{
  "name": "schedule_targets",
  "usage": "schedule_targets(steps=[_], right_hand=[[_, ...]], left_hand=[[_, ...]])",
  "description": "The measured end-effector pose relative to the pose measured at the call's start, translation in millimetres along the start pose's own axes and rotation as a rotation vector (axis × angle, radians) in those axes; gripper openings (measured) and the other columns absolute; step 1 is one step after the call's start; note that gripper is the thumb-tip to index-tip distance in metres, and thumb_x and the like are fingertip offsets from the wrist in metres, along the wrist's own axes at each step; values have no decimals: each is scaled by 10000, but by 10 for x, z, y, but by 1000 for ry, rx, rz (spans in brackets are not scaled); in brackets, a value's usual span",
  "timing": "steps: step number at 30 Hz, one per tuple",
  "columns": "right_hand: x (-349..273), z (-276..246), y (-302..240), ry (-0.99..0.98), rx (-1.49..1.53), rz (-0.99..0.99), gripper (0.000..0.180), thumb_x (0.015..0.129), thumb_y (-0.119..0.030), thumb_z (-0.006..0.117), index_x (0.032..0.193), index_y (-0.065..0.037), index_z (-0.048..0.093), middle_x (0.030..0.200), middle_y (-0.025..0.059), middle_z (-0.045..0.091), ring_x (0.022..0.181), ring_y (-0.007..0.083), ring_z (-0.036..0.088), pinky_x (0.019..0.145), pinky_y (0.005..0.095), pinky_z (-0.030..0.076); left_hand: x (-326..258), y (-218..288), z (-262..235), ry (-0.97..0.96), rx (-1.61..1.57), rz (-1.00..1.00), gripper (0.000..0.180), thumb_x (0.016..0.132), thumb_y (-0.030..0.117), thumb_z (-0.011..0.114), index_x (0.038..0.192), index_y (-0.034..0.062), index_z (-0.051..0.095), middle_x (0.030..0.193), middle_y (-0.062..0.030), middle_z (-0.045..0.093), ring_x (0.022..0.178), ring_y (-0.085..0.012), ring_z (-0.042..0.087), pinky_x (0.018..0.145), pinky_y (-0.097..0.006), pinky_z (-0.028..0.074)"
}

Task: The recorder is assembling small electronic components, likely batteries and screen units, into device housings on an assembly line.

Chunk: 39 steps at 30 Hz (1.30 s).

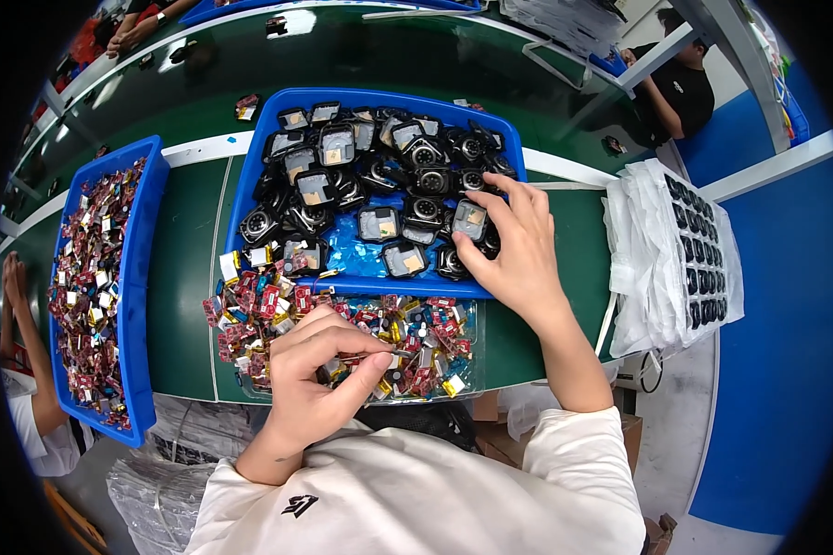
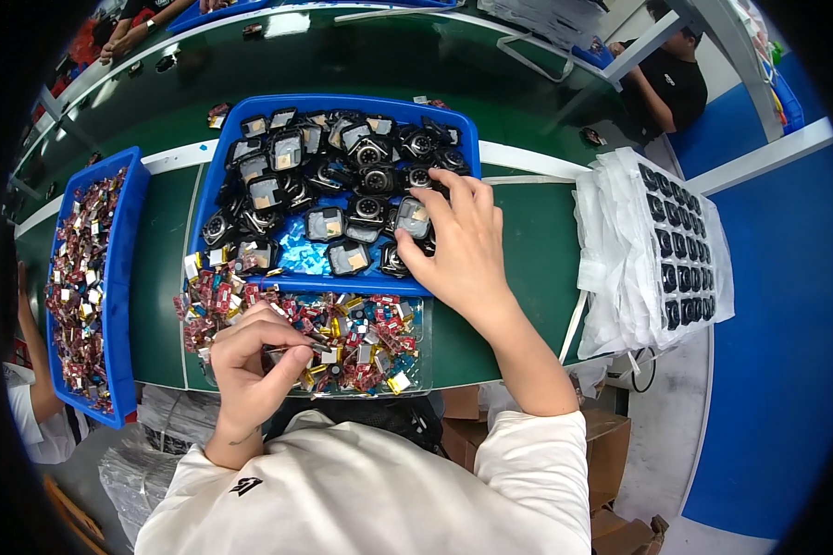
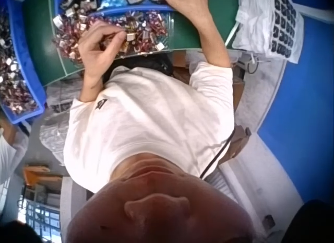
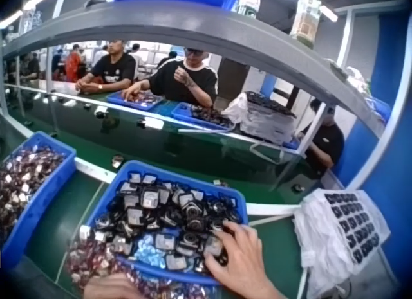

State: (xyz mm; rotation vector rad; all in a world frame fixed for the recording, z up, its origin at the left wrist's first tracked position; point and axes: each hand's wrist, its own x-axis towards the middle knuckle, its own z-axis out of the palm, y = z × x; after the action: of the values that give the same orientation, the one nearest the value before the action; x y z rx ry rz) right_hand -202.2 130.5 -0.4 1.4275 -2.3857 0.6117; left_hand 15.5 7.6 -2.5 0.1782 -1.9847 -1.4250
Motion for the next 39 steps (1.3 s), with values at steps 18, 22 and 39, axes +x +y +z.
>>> schedule_targets(steps=[18,22,39], right_hand=[[-258,-54,-383,-381,1472,240,255,804,56,662,1057,33,635,1070,111,617,926,114,597,750,219,549],[-259,-62,-390,-388,1351,163,264,801,42,673,1062,34,633,1050,104,629,915,105,598,747,220,551],[-305,-40,-411,-216,1278,215,156,824,21,659,979,33,668,941,100,674,819,96,639,684,214,554]], left_hand=[[138,-14,243,142,159,-47,80,695,21,711,762,23,668,1079,-133,643,826,-198,571,737,-306,454],[148,-32,265,156,251,-42,68,684,31,711,743,38,678,1057,-109,661,851,-223,566,752,-319,444],[161,-55,324,144,381,74,168,675,18,747,839,26,711,988,-92,691,824,-219,588,725,-306,468]])
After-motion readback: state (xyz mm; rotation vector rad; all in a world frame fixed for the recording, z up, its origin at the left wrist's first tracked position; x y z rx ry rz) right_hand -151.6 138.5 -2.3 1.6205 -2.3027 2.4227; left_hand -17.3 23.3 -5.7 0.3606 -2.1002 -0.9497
